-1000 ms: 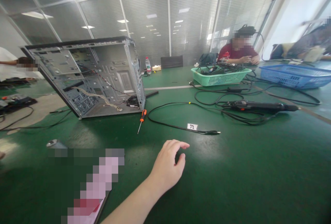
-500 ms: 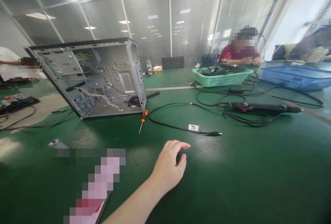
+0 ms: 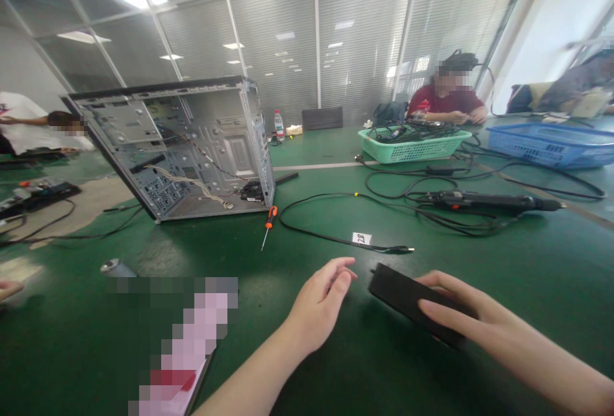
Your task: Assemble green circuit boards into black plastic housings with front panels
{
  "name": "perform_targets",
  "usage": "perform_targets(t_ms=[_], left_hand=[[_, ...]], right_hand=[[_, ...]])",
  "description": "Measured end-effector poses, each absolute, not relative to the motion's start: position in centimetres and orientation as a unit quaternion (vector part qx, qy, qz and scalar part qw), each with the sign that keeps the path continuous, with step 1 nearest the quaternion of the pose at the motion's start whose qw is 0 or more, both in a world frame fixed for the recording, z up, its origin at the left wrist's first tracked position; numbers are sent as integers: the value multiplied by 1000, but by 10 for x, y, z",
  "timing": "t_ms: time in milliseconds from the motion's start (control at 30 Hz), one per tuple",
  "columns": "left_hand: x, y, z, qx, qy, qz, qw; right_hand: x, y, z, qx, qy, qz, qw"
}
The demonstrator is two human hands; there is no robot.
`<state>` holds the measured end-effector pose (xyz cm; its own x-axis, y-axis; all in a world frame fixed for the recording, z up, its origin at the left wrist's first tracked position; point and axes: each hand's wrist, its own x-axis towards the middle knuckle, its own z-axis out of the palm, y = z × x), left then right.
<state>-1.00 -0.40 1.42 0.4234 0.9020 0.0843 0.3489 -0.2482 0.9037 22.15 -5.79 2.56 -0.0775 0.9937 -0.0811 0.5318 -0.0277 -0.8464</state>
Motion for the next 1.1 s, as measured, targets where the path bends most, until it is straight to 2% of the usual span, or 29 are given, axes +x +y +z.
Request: perform_targets(t_ms=[67,200,300,500,800,967,1100], left_hand=[[-13,2,9,705,422,339,459],[-16,11,-1,665,421,396,474],[-15,10,0,668,403,395,485],[-11,-3,10,768,449,310,336],[-9,-4,14,782,419,321,333],[-10,-4,15,825,358,356,252],[-13,-4,13,845,340,369,186]], right_hand=[[192,-35,34,-552,-648,434,294],[160,-19,36,-543,-715,315,307],[167,-26,19,-547,-711,294,331],[186,-42,-21,-572,-664,259,406],[191,-40,-14,-473,-766,79,429],[196,-42,-10,-479,-755,102,436],[197,-43,-6,-496,-733,177,430]])
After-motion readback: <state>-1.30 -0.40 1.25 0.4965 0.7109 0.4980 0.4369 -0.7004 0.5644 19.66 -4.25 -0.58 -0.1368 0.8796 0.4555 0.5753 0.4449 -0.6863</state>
